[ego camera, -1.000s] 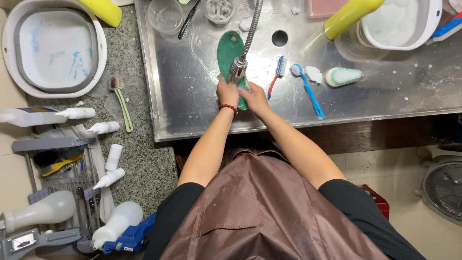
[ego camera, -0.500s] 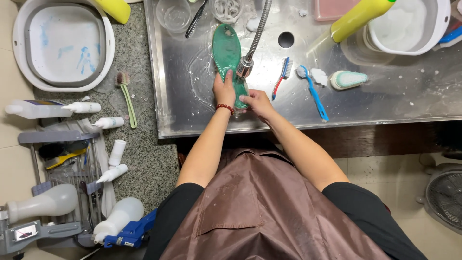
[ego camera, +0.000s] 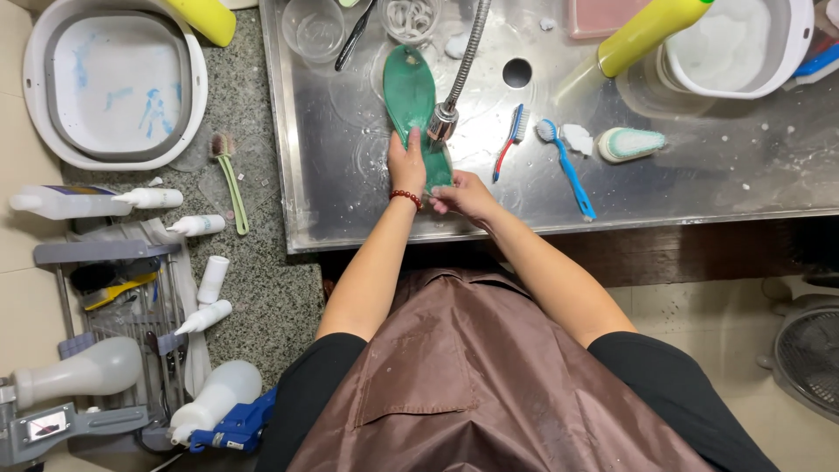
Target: Cleaning a shoe insole with a brush at a sink and placing it back into a shoe.
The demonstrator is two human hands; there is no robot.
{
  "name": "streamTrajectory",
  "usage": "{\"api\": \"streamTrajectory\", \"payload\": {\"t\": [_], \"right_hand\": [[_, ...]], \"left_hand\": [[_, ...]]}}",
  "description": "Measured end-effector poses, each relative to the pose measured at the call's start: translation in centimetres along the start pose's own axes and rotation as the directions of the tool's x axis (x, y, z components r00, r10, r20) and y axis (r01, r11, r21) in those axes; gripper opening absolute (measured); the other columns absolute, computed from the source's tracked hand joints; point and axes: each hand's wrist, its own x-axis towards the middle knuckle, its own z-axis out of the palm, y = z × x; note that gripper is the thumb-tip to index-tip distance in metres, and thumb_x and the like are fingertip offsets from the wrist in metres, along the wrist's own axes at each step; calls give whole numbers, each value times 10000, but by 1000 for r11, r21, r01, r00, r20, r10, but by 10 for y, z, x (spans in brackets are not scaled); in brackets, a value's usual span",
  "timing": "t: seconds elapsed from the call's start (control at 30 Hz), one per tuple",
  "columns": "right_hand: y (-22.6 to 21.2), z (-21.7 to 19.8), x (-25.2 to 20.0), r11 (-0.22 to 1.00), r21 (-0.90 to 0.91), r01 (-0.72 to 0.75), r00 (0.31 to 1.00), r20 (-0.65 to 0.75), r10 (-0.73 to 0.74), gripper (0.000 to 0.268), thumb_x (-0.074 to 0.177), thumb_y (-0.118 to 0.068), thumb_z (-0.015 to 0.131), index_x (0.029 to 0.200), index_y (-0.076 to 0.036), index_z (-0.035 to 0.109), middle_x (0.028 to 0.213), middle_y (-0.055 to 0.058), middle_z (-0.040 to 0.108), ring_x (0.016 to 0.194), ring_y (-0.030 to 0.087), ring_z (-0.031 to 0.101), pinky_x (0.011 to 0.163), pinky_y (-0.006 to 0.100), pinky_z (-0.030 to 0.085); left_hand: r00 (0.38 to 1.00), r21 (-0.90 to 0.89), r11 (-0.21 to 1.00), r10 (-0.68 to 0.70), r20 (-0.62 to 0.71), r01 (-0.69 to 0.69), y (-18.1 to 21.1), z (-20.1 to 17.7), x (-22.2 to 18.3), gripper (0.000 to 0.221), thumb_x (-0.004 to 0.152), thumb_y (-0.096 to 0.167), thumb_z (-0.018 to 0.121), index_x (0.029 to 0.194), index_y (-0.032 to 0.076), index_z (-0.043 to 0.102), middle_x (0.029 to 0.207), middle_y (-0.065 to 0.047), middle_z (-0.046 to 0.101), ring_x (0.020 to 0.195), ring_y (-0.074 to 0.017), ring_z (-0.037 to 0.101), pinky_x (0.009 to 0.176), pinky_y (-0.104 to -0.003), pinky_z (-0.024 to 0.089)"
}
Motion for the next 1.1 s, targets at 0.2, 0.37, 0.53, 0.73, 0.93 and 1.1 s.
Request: {"api": "streamTrajectory", "payload": {"t": [0.2, 0.37, 0.53, 0.73, 0.93, 1.1], "right_hand": [[-9, 6, -4, 998, -43, 43, 992, -114, -48, 66, 924, -26, 681, 977, 9, 697, 793, 100, 723, 625, 138, 647, 563, 264, 520], [-33, 25, -24, 991, -124, 39, 995, -83, -50, 113, 904, -68, 722, 988, -1, 684, 813, 82, 721, 652, 134, 660, 586, 272, 563], [-41, 18, -17, 989, -113, 93, 980, -163, -110, 219, 876, -88, 754, 1074, -32, 679, 925, 56, 711, 761, 112, 666, 639, 263, 570], [-15, 16, 8, 984, -98, 151, 972, -169, -166, 233, 868, -50, 754, 1079, 44, 733, 967, 97, 749, 806, 153, 688, 722, 312, 576], [-42, 32, 5, 968, 246, 49, 992, -121, -19, 225, 866, -8, 714, 1088, 24, 716, 999, 114, 755, 859, 192, 735, 799, 341, 609], [-19, 14, 29, 946, 264, 186, 970, -201, -134, 264, 857, 57, 723, 1116, 79, 679, 1049, 164, 739, 890, 238, 731, 837, 379, 613]], "left_hand": [[994, 178, 984, -43, 97, 25, 29, 4, -12, 309, 987, 239, 628, 1225, 49, 577, 1003, -190, 733, 917, -355, 728, 786, -424, 547], [996, 235, 970, -69, 63, 52, -3, 6, -4, 198, 968, 148, 593, 1140, 53, 618, 938, -216, 742, 884, -382, 742, 762, -453, 559], [992, 203, 978, 13, 126, -39, 0, -1, -13, 199, 921, 168, 620, 1072, 38, 625, 899, -213, 738, 841, -400, 738, 735, -465, 555], [992, 424, 901, 48, 116, -93, -28, -12, -17, 320, 1058, 320, 546, 1006, 26, 659, 847, -261, 685, 817, -471, 658, 684, -509, 505], [981, 398, 917, -63, 186, -17, -3, -33, -19, 375, 1041, 362, 569, 922, 12, 629, 781, -240, 672, 720, -433, 664, 659, -472, 518], [943, 265, 964, -75, 323, -14, 0, -40, -30, 308, 1053, 306, 546, 986, 24, 651, 708, -164, 635, 654, -240, 574, 647, -385, 500]]}}
